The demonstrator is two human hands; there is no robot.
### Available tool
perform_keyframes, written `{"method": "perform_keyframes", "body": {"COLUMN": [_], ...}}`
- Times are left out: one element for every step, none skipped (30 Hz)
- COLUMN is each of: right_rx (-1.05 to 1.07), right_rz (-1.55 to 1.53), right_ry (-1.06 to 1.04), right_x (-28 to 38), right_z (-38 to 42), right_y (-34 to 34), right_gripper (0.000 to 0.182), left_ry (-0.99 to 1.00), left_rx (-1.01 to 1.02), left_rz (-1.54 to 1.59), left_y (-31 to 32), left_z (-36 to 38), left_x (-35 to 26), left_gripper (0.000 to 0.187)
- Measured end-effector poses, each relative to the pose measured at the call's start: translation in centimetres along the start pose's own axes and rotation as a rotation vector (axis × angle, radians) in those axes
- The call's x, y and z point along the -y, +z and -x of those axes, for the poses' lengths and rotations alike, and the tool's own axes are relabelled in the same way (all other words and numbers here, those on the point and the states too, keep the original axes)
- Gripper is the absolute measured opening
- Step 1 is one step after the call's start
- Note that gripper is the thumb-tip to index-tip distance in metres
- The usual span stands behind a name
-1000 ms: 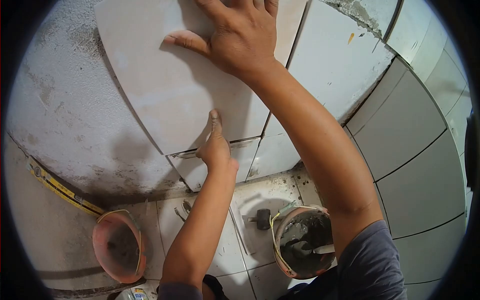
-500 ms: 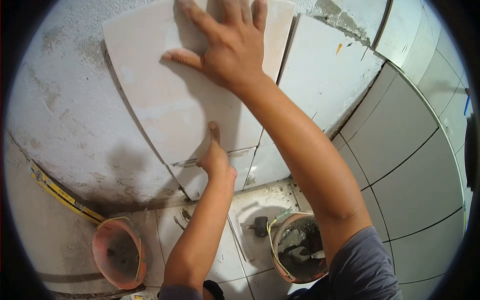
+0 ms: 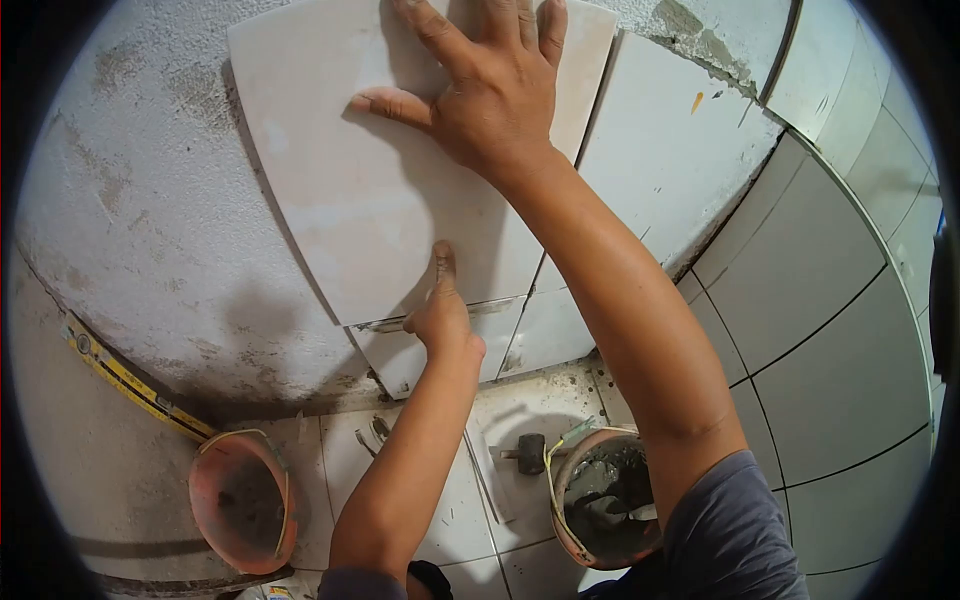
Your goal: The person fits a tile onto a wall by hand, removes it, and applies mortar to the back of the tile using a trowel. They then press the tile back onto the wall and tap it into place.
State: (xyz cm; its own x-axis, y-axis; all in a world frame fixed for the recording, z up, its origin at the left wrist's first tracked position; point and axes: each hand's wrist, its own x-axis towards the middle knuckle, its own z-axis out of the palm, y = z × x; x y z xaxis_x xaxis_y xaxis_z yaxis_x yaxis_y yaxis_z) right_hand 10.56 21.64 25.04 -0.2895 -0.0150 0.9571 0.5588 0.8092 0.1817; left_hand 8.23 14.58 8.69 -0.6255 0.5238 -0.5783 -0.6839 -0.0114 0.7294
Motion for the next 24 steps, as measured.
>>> {"method": "perform_keyframes", "body": {"right_rx": [0.001,0.0,-0.003,0.008,0.02,0.022,0.015,0.002,-0.004,0.013,0.034,0.033,0.023,0.013,0.01,0.012,0.014,0.013,0.021,0.03,0.03,-0.056,-0.142,-0.142], "right_rz": [0.005,0.014,0.014,0.006,-0.002,0.0,0.005,0.004,-0.002,0.011,0.027,0.03,0.041,0.052,0.055,0.054,0.051,0.048,0.057,0.067,0.065,0.032,0.001,0.003], "right_ry": [0.003,0.004,-0.001,0.001,0.004,0.005,0.008,0.007,0.001,0.008,0.016,0.014,0.011,0.008,0.004,0.009,0.016,0.014,0.021,0.029,0.029,0.012,-0.007,-0.009], "right_x": [0.0,0.0,-0.1,-0.1,-0.1,-0.3,-0.3,-0.2,-0.1,-0.1,-0.1,-0.1,-0.1,-0.2,-0.2,-0.1,0.0,0.1,0.1,0.1,0.0,-0.1,0.0,-0.1], "right_z": [0.3,0.3,0.2,0.0,0.0,0.0,0.1,-0.1,-0.3,-0.1,0.0,0.0,0.1,0.1,0.0,0.1,0.1,0.0,0.0,0.1,0.4,0.7,0.6,0.5], "right_y": [0.1,0.0,-0.1,-0.2,-0.2,-0.4,-0.4,-0.3,-0.3,-0.3,-0.4,-0.3,-0.3,-0.3,-0.4,-0.5,-0.5,-0.5,-0.5,-0.6,-0.4,-0.1,-0.1,-0.2], "right_gripper": [0.081,0.081,0.081,0.081,0.081,0.081,0.081,0.081,0.081,0.081,0.081,0.081,0.081,0.081,0.081,0.081,0.081,0.081,0.081,0.081,0.081,0.077,0.073,0.073], "left_ry": [0.007,0.009,0.036,0.064,0.065,0.054,0.044,0.047,0.042,0.035,0.035,0.025,0.013,0.013,0.001,-0.01,-0.007,-0.023,-0.041,-0.041,-0.003,0.034,0.034,0.038], "left_rx": [-0.009,-0.008,0.022,0.051,0.052,0.062,0.069,0.065,0.076,0.087,0.088,0.082,0.078,0.084,0.069,0.053,0.054,0.038,0.021,0.019,0.054,0.09,0.09,0.095], "left_rz": [-0.021,-0.017,0.006,0.027,0.03,0.029,0.03,0.038,0.025,0.008,0.009,0.015,0.017,0.017,0.031,0.044,0.046,0.046,0.046,0.049,0.088,0.127,0.13,0.14], "left_y": [0.1,0.0,0.0,0.0,0.0,0.0,-0.1,-0.1,0.0,0.0,-0.1,0.0,0.0,0.1,0.1,0.1,0.1,0.1,0.1,0.0,-0.1,-0.1,-0.1,0.0], "left_z": [0.0,0.1,0.2,0.2,0.1,-0.2,-0.6,-1.0,-1.4,-1.8,-1.6,-1.3,-1.0,-0.9,-0.7,-0.6,-0.5,-0.3,-0.1,-0.1,-0.3,-0.5,-0.7,-0.8], "left_x": [-0.1,0.0,0.0,0.1,0.0,0.0,0.1,0.4,0.5,0.7,0.6,0.4,0.3,0.3,0.3,0.1,0.0,-0.1,-0.2,0.0,0.2,0.4,0.4,0.5], "left_gripper": [0.083,0.083,0.106,0.133,0.133,0.132,0.131,0.131,0.131,0.131,0.131,0.131,0.131,0.131,0.13,0.13,0.13,0.128,0.126,0.126,0.124,0.122,0.122,0.12]}}
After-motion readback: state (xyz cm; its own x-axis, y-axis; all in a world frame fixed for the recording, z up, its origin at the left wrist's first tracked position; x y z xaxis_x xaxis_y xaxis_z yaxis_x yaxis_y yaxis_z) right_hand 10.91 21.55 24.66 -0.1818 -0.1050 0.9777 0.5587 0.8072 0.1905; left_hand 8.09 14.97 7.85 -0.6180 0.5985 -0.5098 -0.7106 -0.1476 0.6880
